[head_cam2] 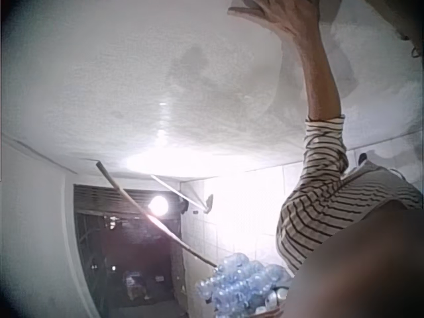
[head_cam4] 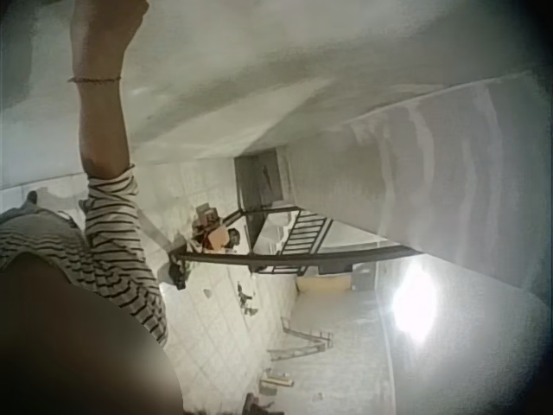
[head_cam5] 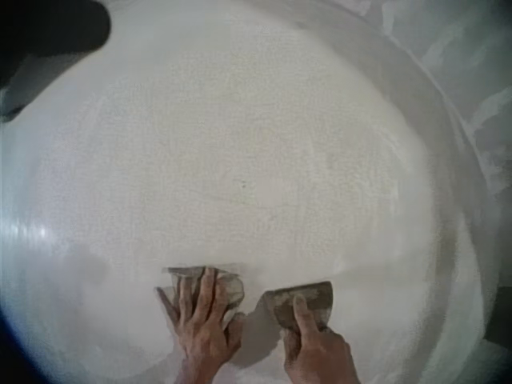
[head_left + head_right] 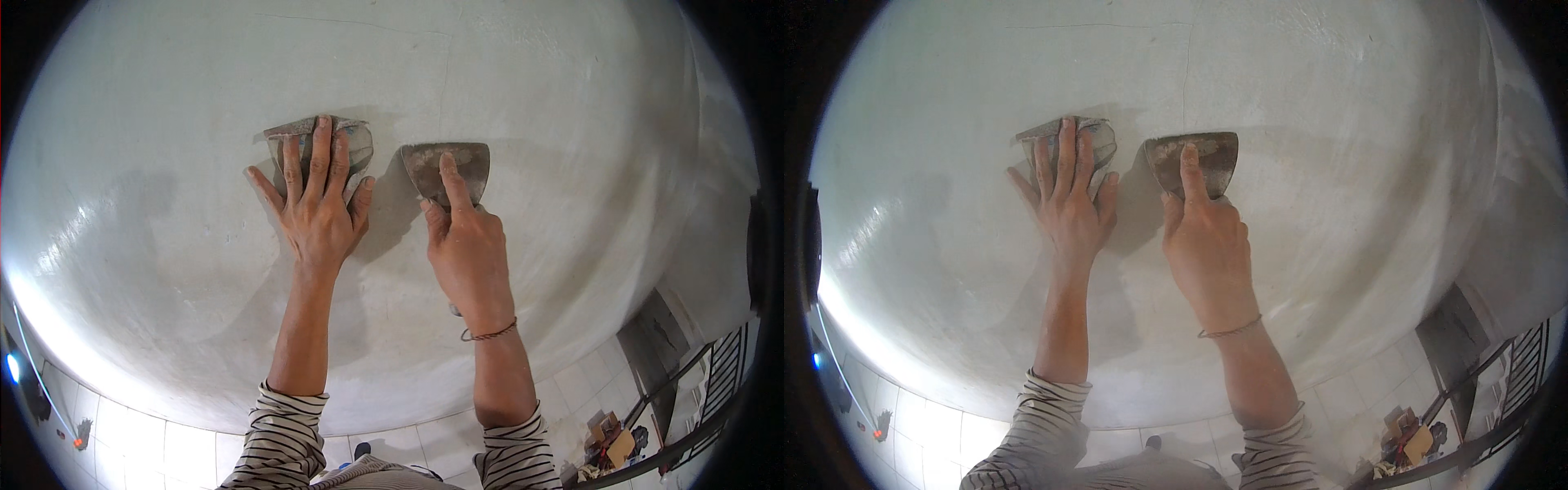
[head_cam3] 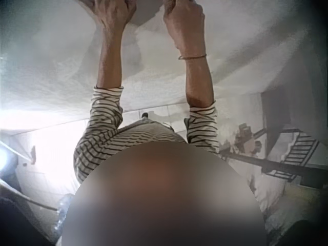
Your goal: Patching and sanding a wall to prepare the surface for renovation or painting.
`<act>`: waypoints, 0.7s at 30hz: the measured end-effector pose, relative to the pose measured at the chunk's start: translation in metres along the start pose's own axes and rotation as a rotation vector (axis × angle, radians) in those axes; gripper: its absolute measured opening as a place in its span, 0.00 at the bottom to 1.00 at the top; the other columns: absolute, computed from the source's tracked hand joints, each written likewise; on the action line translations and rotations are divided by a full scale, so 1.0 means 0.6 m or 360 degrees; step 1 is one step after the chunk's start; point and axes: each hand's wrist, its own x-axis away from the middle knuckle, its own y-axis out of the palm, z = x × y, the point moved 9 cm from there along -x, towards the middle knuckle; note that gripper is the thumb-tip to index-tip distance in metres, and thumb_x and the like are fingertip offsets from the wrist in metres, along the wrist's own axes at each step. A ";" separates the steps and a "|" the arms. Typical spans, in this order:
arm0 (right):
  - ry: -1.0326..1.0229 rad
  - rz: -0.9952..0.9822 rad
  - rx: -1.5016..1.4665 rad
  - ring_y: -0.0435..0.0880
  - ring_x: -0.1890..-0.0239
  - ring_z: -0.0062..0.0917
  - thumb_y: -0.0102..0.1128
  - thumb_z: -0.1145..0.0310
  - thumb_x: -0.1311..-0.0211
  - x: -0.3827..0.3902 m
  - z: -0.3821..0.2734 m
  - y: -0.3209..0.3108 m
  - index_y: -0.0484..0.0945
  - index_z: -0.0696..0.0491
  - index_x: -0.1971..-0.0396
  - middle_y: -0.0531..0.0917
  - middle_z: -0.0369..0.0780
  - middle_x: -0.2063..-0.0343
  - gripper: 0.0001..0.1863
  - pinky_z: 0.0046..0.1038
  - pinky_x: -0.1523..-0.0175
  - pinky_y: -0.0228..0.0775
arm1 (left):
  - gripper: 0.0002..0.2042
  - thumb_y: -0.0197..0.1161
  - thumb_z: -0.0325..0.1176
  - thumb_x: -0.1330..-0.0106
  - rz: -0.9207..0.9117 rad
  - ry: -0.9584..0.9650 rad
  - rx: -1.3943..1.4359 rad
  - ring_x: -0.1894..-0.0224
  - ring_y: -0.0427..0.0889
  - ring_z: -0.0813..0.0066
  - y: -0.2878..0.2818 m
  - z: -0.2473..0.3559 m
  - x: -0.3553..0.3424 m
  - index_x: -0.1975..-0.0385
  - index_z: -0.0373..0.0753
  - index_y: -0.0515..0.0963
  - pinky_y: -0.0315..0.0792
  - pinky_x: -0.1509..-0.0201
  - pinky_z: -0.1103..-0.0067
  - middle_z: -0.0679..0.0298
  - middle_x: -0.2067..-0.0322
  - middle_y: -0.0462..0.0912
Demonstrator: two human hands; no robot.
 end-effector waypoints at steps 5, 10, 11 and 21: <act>-0.0019 0.0345 -0.0294 0.84 0.71 0.38 0.52 0.67 0.38 0.089 0.098 -0.039 0.62 0.52 0.40 0.82 0.50 0.71 0.25 0.38 0.67 0.74 | 0.22 0.51 0.51 0.36 0.0044 0.0051 -0.0033 0.34 0.58 0.65 0.002 -0.005 0.004 0.43 0.53 0.70 0.31 0.34 0.44 0.76 0.37 0.62; 0.0574 0.0069 -0.0620 0.77 0.83 0.26 0.55 0.68 0.40 0.215 0.249 -0.027 0.62 0.51 0.39 0.79 0.43 0.78 0.28 0.27 0.74 0.68 | 0.20 0.50 0.48 0.34 0.0045 0.0040 -0.0023 0.34 0.58 0.63 0.003 -0.007 0.001 0.43 0.52 0.70 0.32 0.34 0.44 0.75 0.38 0.63; 0.0554 0.0170 -0.0660 0.74 0.84 0.23 0.55 0.67 0.41 0.238 0.276 -0.038 0.62 0.51 0.39 0.78 0.41 0.81 0.28 0.25 0.75 0.67 | 0.20 0.50 0.48 0.34 0.0061 0.0032 -0.0021 0.34 0.58 0.63 0.003 0.003 -0.003 0.43 0.52 0.70 0.32 0.34 0.44 0.75 0.38 0.63; 0.0420 0.0148 -0.1258 0.65 0.89 0.14 0.56 0.63 0.40 0.215 0.226 0.008 0.62 0.52 0.39 0.71 0.33 0.89 0.29 0.19 0.79 0.59 | 0.31 0.57 0.46 0.40 -0.0343 0.0428 -0.0018 0.31 0.45 0.57 0.071 0.117 0.081 0.37 0.46 0.59 0.35 0.38 0.37 0.68 0.32 0.50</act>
